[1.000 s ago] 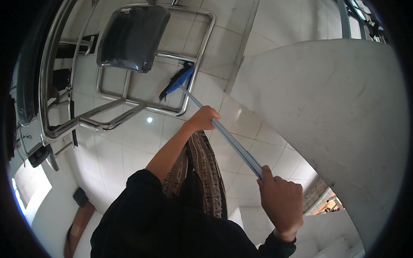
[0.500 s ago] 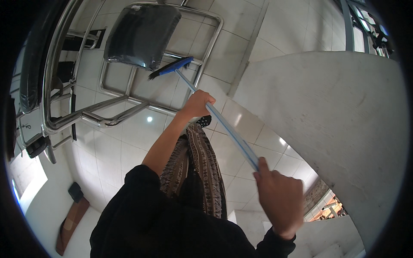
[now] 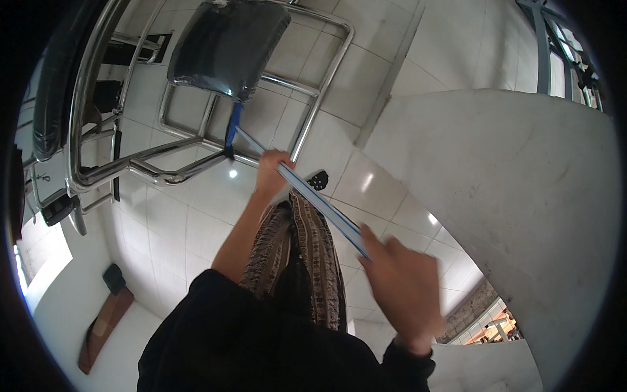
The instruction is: The person picks up a broom and sweeps the tiled floor of a gym area, moving around exercise equipment and sweeping debris toward a central area.
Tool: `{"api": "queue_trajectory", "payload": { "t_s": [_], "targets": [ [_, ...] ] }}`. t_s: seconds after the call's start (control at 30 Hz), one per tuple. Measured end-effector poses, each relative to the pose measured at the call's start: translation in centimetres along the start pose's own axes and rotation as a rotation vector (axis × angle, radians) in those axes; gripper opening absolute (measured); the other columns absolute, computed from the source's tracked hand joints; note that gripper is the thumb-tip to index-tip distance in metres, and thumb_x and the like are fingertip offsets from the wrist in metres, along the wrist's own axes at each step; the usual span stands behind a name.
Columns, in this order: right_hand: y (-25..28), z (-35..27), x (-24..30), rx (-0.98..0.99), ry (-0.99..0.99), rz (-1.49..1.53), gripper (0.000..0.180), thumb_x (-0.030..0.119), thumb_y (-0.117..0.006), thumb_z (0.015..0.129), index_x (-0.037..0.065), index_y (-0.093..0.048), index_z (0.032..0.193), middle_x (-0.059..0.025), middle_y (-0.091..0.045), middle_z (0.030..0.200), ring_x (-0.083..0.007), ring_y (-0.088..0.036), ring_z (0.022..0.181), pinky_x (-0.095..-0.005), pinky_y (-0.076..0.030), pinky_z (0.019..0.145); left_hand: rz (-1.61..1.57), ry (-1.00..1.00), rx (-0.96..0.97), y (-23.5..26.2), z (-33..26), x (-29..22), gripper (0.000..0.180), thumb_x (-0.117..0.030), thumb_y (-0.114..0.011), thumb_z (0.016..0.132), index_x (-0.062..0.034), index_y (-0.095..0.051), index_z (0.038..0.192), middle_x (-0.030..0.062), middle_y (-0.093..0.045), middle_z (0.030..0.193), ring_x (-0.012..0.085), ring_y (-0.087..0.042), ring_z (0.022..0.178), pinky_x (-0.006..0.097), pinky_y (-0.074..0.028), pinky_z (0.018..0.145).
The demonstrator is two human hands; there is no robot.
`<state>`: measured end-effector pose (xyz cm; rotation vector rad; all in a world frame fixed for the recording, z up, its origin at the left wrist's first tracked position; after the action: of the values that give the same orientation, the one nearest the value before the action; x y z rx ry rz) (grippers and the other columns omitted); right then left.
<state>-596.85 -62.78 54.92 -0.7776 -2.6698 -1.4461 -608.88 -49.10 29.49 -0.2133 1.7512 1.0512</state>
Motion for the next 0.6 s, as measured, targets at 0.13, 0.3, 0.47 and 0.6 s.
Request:
{"api": "queue_trajectory", "payload": {
  "t_s": [0.13,0.3,0.47,0.6],
  "targets": [
    [-8.9,4.1,2.5,0.068,0.120,0.099,0.040,0.015,-0.046,0.083,0.006,-0.044,0.122,-0.0100,-0.057,0.066,-0.0267,-0.058,0.057,-0.0382,-0.046,0.050,0.323,-0.129,-0.033,1.2,-0.4,6.8,0.015,-0.010,-0.064,0.056,-0.0075,-0.050,0.053,0.0082,-0.049,0.058,0.0294,-0.050,0.062,0.039,-0.041,0.064],
    [-6.9,-0.7,-2.2,0.195,-0.141,0.018,0.038,0.020,-0.046,0.086,0.010,-0.045,0.123,-0.0086,-0.058,0.064,-0.0257,-0.059,0.057,-0.0376,-0.046,0.052,0.201,-0.226,0.302,-9.0,-1.2,2.1,0.013,-0.012,-0.064,0.053,-0.0111,-0.052,0.058,0.0075,-0.051,0.061,0.0297,-0.051,0.066,0.039,-0.040,0.064],
    [0.9,-7.1,-6.4,0.081,-0.475,-0.316,0.023,0.020,-0.058,0.079,0.010,-0.056,0.100,-0.0061,-0.058,0.066,-0.0225,-0.059,0.055,-0.0345,-0.044,0.048,-0.048,-0.126,0.400,-16.6,-0.6,-8.3,0.008,-0.007,-0.059,0.054,-0.0087,-0.052,0.056,0.0078,-0.054,0.062,0.0291,-0.052,0.069,0.043,-0.041,0.072],
    [4.1,-14.2,-8.0,-0.016,-0.524,0.100,0.025,0.019,-0.062,0.075,0.008,-0.058,0.098,-0.0121,-0.060,0.066,-0.0299,-0.059,0.058,-0.0379,-0.043,0.051,-0.288,-0.223,0.439,-14.7,-2.6,-16.2,0.015,-0.008,-0.063,0.055,-0.0090,-0.048,0.054,0.0038,-0.050,0.057,0.0249,-0.049,0.066,0.036,-0.037,0.069]
  ]
}}
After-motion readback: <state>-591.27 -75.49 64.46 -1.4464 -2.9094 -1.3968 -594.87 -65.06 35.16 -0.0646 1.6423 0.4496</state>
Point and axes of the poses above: each hand's wrist, its own z-axis towards the middle knuckle, its own y-axis out of the back of the hand, x = y × z, the point moved 9 cm from there along z, towards the middle knuckle
